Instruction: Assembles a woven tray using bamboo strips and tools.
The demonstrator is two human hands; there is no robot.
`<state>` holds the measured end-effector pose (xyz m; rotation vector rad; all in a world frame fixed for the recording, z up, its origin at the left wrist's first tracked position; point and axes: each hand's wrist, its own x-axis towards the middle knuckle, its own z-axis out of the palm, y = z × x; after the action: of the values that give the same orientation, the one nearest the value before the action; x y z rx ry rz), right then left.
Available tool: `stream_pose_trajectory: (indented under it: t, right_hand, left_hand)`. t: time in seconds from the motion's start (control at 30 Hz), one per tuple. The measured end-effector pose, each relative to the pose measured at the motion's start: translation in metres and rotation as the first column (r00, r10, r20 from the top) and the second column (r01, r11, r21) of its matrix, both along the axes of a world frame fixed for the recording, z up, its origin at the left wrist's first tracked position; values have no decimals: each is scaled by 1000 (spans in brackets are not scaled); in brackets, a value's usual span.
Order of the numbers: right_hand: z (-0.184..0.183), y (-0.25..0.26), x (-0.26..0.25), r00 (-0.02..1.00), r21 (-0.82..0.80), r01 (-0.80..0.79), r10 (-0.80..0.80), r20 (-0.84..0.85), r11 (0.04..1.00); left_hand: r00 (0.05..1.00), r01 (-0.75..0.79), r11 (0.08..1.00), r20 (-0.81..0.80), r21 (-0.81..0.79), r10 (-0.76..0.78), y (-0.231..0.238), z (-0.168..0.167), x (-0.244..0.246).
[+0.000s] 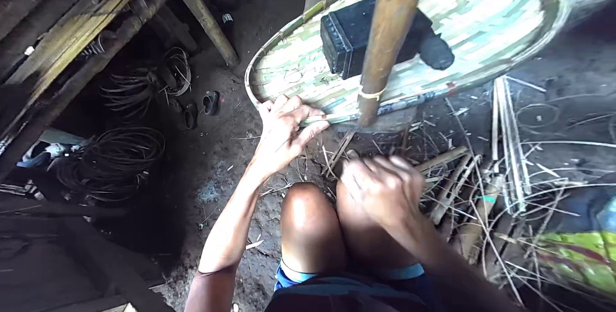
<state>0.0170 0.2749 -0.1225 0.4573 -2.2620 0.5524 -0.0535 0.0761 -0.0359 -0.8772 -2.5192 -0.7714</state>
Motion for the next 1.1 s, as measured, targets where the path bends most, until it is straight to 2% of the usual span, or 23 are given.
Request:
stream_pose_trajectory:
  t: [0.07,0.1,0.17,0.23,0.3,0.37,0.4,0.5,0.57,0.6,0.67,0.73,0.8,0.87,0.93,1.0,1.03,1.07,1.1]
  right_hand:
    - [-23,22,21,997,-71,47,-41,72,996]
    - [-26,31,25,993,-145,30,-13,118,989]
    - [-16,41,19,952,-366,-112,205,226,924]
    - [7,33,-6,818,-599,-243,493,296,763]
    - [22,12,-38,590,-816,-276,760,273,508]
    - [22,-16,-56,444,-940,-211,883,153,269]
    - [20,-23,-56,438,-960,-181,891,114,212]
    - [12,-5,-22,649,-935,-249,760,32,252]
    - [16,44,7,792,-887,-364,596,-134,284]
    - [23,70,19,829,-841,-432,510,-228,325]
    - [36,98,37,808,-775,-547,440,-392,315]
    - [40,99,39,756,-721,-627,455,-471,295]
    - [44,92,30,748,-703,-648,417,-516,293]
    - [49,87,22,742,-660,-664,420,-522,352]
    - [55,78,17,745,-631,-661,463,-480,407]
    - [60,58,11,766,-571,-637,509,-393,518]
    - [61,44,6,770,-489,-635,542,-337,597]
    - [61,27,-2,764,-400,-644,580,-283,653]
    - [61,10,-11,738,-321,-672,635,-228,667]
  left_hand:
    - [1000,6,1000,11,-26,-5,-3,4,5]
    - [1000,-7,999,3,-44,8,-2,5,6]
    - [999,-35,999,-3,-27,35,2,5,4]
    - [999,-49,998,-8,-27,49,3,4,6]
    - [998,-62,997,-20,-36,61,-1,-1,13]
    - [997,-68,998,-24,-19,67,-3,-3,16]
    - [998,-66,998,-24,-3,66,-1,-3,15]
    - [999,-42,997,-28,61,44,4,-4,6]
    - [997,-31,993,-73,110,39,4,-9,-4]
    - [994,-21,992,-100,121,34,3,-13,-7]
    - [988,-4,992,-152,124,23,5,-18,-8]
    - [977,-5,994,-211,113,29,6,-22,-8]
    - [951,-22,996,-306,85,47,5,-26,-10]
    - [894,-73,996,-447,-57,40,-2,-25,-12]
    - [788,-199,950,-615,-242,9,-20,-10,-4]
    - [666,-247,944,-746,-219,1,-34,14,20]
    - [627,-242,955,-779,-171,20,-35,25,36]
    - [617,-227,967,-785,-119,48,-31,34,57]
    - [625,-191,980,-777,-63,72,-23,39,79]
